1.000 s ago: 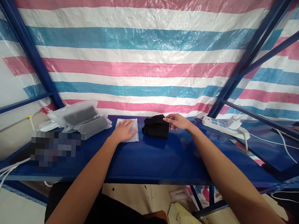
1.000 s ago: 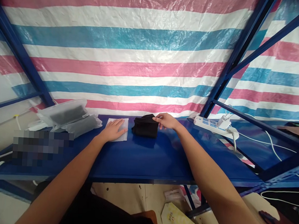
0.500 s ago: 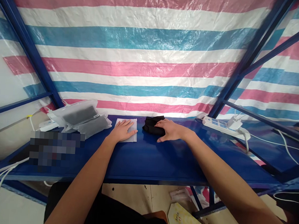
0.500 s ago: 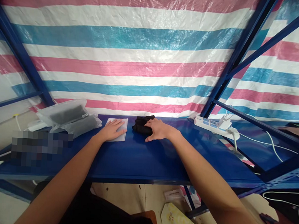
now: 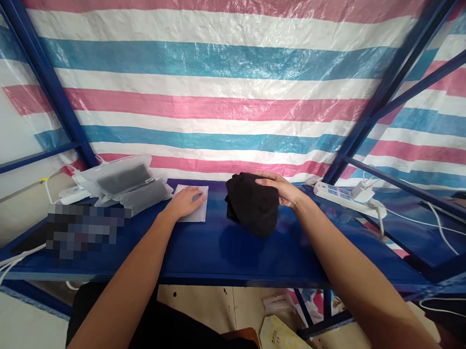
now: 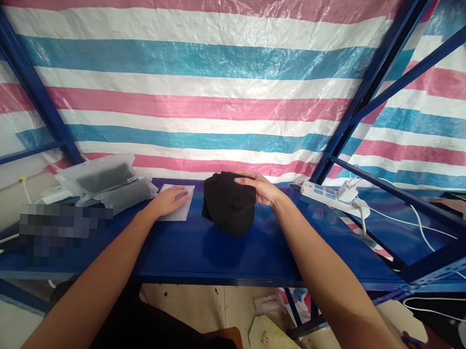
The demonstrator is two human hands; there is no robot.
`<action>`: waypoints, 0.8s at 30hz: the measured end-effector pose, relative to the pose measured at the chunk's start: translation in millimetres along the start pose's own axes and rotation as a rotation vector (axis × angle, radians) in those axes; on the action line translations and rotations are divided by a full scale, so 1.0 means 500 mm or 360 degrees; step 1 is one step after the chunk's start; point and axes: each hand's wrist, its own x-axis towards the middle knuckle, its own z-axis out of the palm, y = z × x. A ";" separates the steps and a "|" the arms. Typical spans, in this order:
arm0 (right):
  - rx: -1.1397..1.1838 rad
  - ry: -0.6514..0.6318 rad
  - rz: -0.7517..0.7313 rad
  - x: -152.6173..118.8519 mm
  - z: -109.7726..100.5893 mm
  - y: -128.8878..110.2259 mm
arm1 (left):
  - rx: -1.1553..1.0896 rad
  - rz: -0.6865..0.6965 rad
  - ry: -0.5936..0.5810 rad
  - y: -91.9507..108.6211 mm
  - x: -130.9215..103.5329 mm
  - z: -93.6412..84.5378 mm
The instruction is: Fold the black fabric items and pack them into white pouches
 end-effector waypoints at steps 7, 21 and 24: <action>-0.1118 0.0258 -0.0204 0.026 -0.014 0.039 | -0.0019 0.0062 0.0051 -0.005 0.003 0.006; -0.0586 -0.0524 0.0001 0.003 0.019 0.011 | -0.0156 0.0378 0.0227 0.056 0.004 0.020; -0.0133 -0.0198 0.0094 0.006 -0.032 0.022 | -0.0227 0.0391 0.0177 0.073 -0.001 0.015</action>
